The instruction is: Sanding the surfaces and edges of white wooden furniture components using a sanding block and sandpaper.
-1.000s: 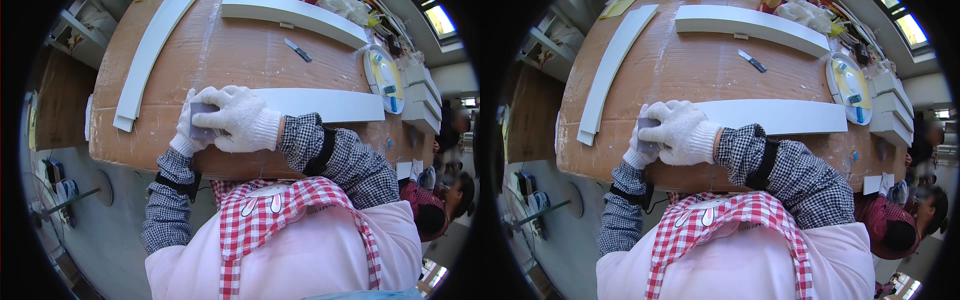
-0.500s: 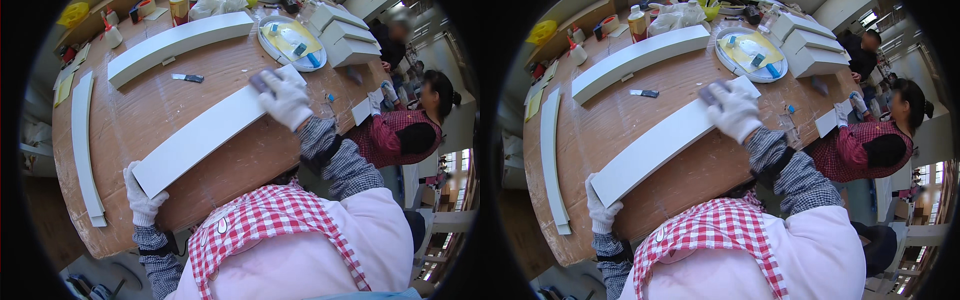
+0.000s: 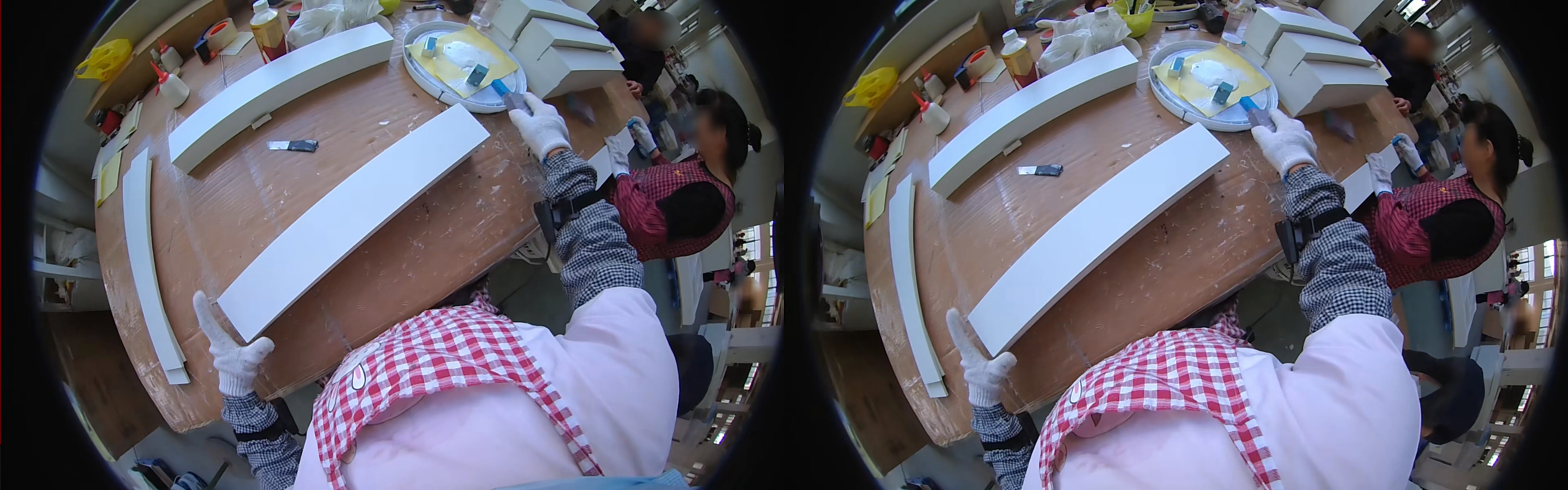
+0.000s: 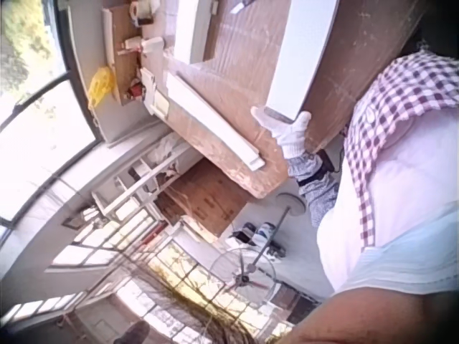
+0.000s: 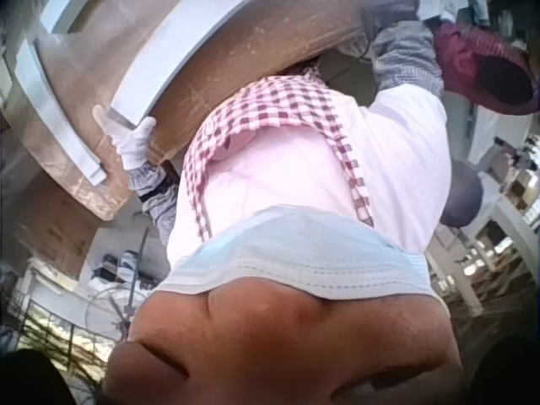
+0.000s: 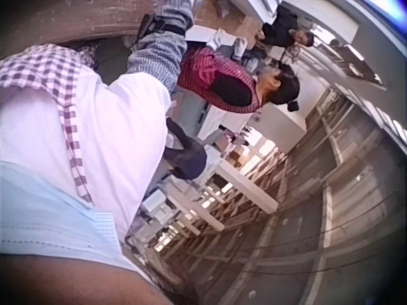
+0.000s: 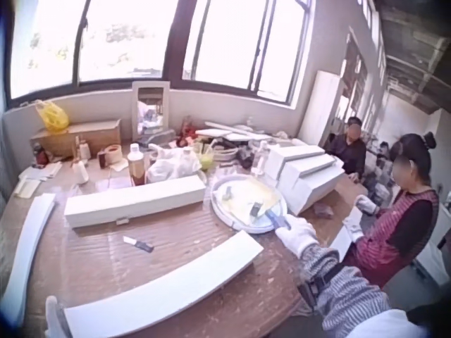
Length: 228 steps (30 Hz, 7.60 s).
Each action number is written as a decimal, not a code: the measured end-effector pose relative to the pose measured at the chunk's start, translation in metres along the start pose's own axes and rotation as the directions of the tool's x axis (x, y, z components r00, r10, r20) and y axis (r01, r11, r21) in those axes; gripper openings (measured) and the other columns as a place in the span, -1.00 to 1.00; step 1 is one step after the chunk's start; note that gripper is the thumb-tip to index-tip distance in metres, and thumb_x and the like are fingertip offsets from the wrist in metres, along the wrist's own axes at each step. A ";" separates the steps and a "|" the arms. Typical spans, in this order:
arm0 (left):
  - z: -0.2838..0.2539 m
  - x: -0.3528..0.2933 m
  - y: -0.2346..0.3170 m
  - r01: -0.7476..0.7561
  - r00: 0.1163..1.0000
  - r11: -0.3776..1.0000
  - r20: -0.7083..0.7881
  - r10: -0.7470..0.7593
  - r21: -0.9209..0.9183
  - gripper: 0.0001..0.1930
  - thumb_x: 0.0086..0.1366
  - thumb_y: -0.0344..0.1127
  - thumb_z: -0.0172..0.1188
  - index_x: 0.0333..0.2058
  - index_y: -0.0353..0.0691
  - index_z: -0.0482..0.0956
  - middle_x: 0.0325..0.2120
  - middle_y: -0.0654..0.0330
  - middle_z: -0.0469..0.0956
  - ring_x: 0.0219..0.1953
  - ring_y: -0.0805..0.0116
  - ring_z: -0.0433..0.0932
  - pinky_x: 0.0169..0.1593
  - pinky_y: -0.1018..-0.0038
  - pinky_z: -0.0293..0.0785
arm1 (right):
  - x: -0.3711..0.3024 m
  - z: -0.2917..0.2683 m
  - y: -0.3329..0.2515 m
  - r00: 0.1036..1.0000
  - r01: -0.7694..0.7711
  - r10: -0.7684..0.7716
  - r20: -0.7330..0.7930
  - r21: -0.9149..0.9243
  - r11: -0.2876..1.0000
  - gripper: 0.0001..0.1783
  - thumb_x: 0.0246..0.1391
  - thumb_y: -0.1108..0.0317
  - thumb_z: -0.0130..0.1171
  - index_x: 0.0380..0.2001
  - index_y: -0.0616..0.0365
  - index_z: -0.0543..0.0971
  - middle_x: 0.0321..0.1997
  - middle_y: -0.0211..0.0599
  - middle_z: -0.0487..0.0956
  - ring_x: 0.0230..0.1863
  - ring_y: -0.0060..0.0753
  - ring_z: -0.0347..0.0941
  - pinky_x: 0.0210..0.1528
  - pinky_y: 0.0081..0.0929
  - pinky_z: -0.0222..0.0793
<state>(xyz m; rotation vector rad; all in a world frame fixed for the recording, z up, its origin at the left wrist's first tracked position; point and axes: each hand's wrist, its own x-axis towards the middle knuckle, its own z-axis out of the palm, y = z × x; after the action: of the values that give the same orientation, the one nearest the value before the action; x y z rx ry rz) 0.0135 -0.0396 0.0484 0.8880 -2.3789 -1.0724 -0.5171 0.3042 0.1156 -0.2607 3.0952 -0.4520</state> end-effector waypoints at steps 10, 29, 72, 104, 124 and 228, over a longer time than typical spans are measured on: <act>0.079 0.066 0.123 -0.305 0.948 0.775 0.101 0.301 0.553 0.19 -0.17 0.11 0.58 0.38 -0.23 0.15 0.33 -0.07 0.24 0.43 -0.15 0.06 0.48 0.08 -0.04 | -0.154 0.037 -0.140 0.300 0.903 -0.953 0.041 0.311 0.298 -0.43 -0.07 0.17 0.32 0.09 -0.03 0.59 0.15 0.13 0.50 0.16 0.15 0.47 0.23 -0.08 0.39; 0.084 0.074 0.137 -0.121 0.975 0.797 0.220 -0.015 0.592 0.02 -0.19 0.00 0.53 0.26 -0.24 0.30 0.16 -0.01 0.39 0.29 -0.04 0.25 0.42 0.13 0.07 | -0.049 0.030 -0.047 0.627 0.767 -0.751 -0.206 -0.005 0.641 -0.43 -0.04 0.01 0.25 0.07 -0.04 0.62 0.14 0.05 0.53 0.15 0.09 0.47 0.24 -0.13 0.38; 0.086 0.074 0.130 -0.164 0.982 0.772 0.177 0.068 0.614 0.00 -0.28 0.04 0.52 0.20 -0.20 0.34 0.09 0.02 0.43 0.23 0.02 0.35 0.48 0.06 0.01 | 0.066 0.010 -0.057 0.804 0.448 -0.559 0.204 0.411 0.794 -0.49 0.04 0.29 0.22 0.07 0.30 0.58 -0.01 -0.17 0.62 0.00 -0.40 0.52 0.14 -0.56 0.40; 0.042 0.038 0.075 -0.120 0.993 0.732 0.072 0.096 0.670 -0.18 0.22 0.19 0.22 0.30 -0.25 0.32 0.33 -0.11 0.26 0.41 -0.14 0.15 0.48 0.10 -0.04 | 0.087 0.034 0.008 0.846 -0.489 -0.302 0.440 0.865 -0.109 -0.59 0.38 0.22 0.02 0.11 0.33 0.45 0.16 0.03 0.52 0.29 0.04 0.38 0.40 0.06 0.29; 0.002 0.062 0.105 -0.033 0.914 0.735 0.317 -0.252 0.678 0.12 -0.24 -0.01 0.55 0.34 -0.20 0.26 0.18 -0.07 0.42 0.27 -0.05 0.34 0.40 0.19 0.20 | 0.011 0.042 -0.067 0.876 -0.318 -0.358 0.323 0.945 0.075 -0.51 0.39 0.20 0.03 0.26 0.22 0.33 0.18 -0.14 0.50 0.23 -0.13 0.44 0.32 -0.26 0.33; 0.066 0.043 0.112 -0.057 0.998 0.743 0.030 0.049 0.667 0.05 -0.18 0.18 0.51 0.25 -0.26 0.35 0.25 -0.04 0.34 0.36 -0.16 0.18 0.41 0.00 0.01 | -0.095 0.063 -0.108 0.556 -0.790 -0.737 0.385 0.520 -0.325 -0.65 0.38 0.22 0.05 -0.02 0.34 0.48 -0.03 -0.05 0.61 0.13 -0.03 0.53 0.32 -0.13 0.43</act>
<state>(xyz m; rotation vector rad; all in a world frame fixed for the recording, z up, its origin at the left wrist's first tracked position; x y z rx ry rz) -0.0986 0.0230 0.0965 1.0146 -2.8160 -0.1499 -0.4038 0.1999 0.0840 -0.1348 0.5310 -1.9329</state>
